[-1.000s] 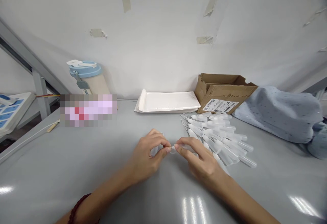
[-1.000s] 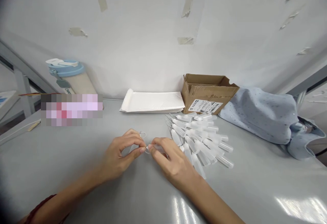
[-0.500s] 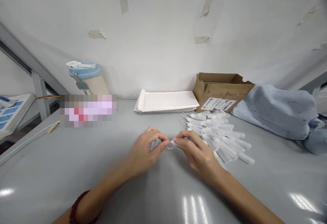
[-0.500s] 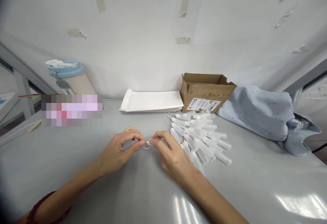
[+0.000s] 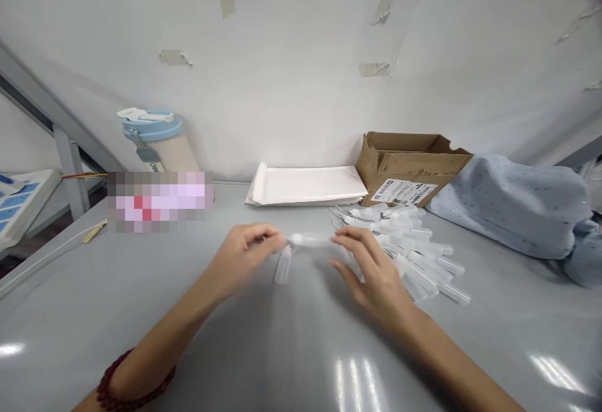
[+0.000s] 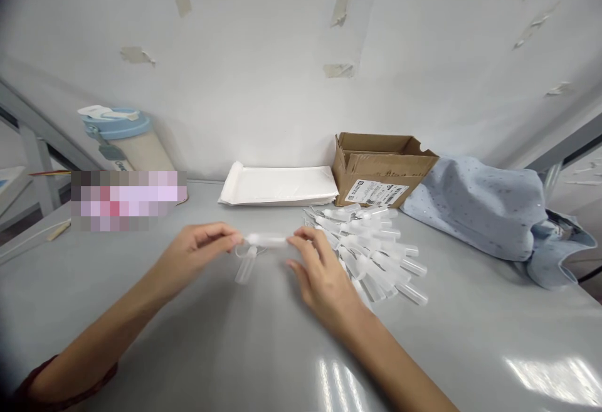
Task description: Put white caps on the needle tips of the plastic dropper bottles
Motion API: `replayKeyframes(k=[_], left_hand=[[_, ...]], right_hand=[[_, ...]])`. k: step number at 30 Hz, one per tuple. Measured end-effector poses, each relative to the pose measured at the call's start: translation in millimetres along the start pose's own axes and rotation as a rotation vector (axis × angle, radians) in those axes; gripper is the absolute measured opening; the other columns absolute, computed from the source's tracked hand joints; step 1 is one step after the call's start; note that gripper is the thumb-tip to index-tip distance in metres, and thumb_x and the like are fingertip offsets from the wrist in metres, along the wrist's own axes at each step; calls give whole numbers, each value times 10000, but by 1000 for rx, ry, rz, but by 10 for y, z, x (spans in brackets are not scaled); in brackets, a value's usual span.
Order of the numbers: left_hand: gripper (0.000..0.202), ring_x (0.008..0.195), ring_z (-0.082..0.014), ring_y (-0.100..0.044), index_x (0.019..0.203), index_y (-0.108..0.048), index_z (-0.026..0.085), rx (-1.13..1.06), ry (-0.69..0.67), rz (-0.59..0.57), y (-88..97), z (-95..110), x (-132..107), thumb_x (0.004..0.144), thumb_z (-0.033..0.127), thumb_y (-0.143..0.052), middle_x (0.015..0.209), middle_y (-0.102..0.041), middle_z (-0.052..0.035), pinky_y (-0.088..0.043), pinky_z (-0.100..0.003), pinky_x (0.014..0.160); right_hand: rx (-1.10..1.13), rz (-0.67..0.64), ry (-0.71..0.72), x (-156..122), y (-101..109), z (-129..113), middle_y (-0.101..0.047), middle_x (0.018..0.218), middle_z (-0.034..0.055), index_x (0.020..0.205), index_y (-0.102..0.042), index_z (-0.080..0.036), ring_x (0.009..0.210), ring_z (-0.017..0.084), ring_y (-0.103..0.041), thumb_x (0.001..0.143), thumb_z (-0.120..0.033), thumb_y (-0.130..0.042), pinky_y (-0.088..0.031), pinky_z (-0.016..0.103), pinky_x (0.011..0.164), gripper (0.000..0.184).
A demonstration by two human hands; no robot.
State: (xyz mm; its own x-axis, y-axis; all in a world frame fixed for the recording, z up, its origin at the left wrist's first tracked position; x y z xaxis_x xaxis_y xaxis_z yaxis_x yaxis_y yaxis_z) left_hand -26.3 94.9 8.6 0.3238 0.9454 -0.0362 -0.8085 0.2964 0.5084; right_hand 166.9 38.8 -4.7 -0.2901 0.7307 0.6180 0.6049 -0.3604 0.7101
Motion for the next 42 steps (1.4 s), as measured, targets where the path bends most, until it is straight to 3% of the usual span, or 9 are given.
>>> replayKeyframes(k=[3,5,9,13,20,30,35,40,42], left_hand=[[275,574,-135,-443,675,-596,179,156,95,201,194,-86,41,794,394,-473,635,-547,9,-348,-232,543],[264,576,-143,-437,671,-592,181,295,125,235,224,-158,55,787,378,-460,666,-567,-5,-334,-243,541],[264,524,-143,-404,545,-510,190,464,168,18,115,-300,61,765,323,-446,562,-487,2,-276,-248,496],[324,450,-114,-307,490,-437,192,431,189,-190,52,-323,38,776,345,-442,499,-366,25,-195,-249,454],[315,510,-161,-471,555,-496,201,527,171,-29,88,-335,68,795,392,-424,547,-522,-6,-267,-248,478],[286,722,-215,-583,747,-638,199,483,-26,132,15,-179,23,852,341,-413,730,-657,-37,-401,-282,580],[237,795,-201,-584,904,-640,206,392,-130,146,-77,-132,-11,872,327,-439,819,-653,-32,-444,-276,581],[332,864,-185,-554,1202,-518,235,303,-237,101,-133,-89,-30,884,310,-455,927,-623,-30,-446,-232,532],[336,912,-185,-543,1226,-501,232,310,-309,72,-149,-69,-35,898,268,-436,966,-622,-35,-474,-252,615]], right_hand=[[-122,-40,-131,21,43,146,-575,1021,126,1043,-526,-180,894,224,-608,883,-166,-463,-513,336,697,172],[-282,-163,-216,23,39,220,-635,869,91,915,-555,-177,716,213,-627,875,-186,-479,-477,308,580,87],[-580,-438,-436,-2,36,302,-645,592,40,745,-540,-185,481,218,-600,895,-263,-469,-278,270,405,183],[-652,-511,-509,-5,56,299,-644,580,42,756,-524,-185,483,239,-619,918,-326,-437,-196,262,393,232],[-654,-431,-375,-22,-20,312,-630,820,89,807,-551,-175,650,245,-648,853,-301,-569,-284,267,407,135],[-413,-394,-424,-1,-18,280,-655,806,68,844,-602,-157,694,204,-639,879,-221,-498,-404,264,514,127],[76,-304,-473,34,36,176,-646,701,16,909,-611,-173,590,153,-585,927,-305,-414,-412,249,511,238],[257,-326,-425,49,33,45,-659,770,17,976,-608,-188,650,147,-589,932,-276,-418,-415,246,542,214],[303,-361,-418,43,13,17,-655,786,17,982,-607,-192,681,147,-591,940,-258,-399,-427,255,591,223]])
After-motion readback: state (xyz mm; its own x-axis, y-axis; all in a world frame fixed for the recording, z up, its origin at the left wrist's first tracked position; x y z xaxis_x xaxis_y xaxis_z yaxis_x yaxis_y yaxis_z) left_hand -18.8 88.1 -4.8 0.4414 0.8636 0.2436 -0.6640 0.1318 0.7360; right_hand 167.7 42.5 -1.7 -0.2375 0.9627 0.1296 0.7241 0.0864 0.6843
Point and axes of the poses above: each hand's wrist, its own x-axis towards the middle knuckle, its own y-axis out of the back of the hand, z = x × y, the point moved 4 cm from there along x, towards the middle knuckle
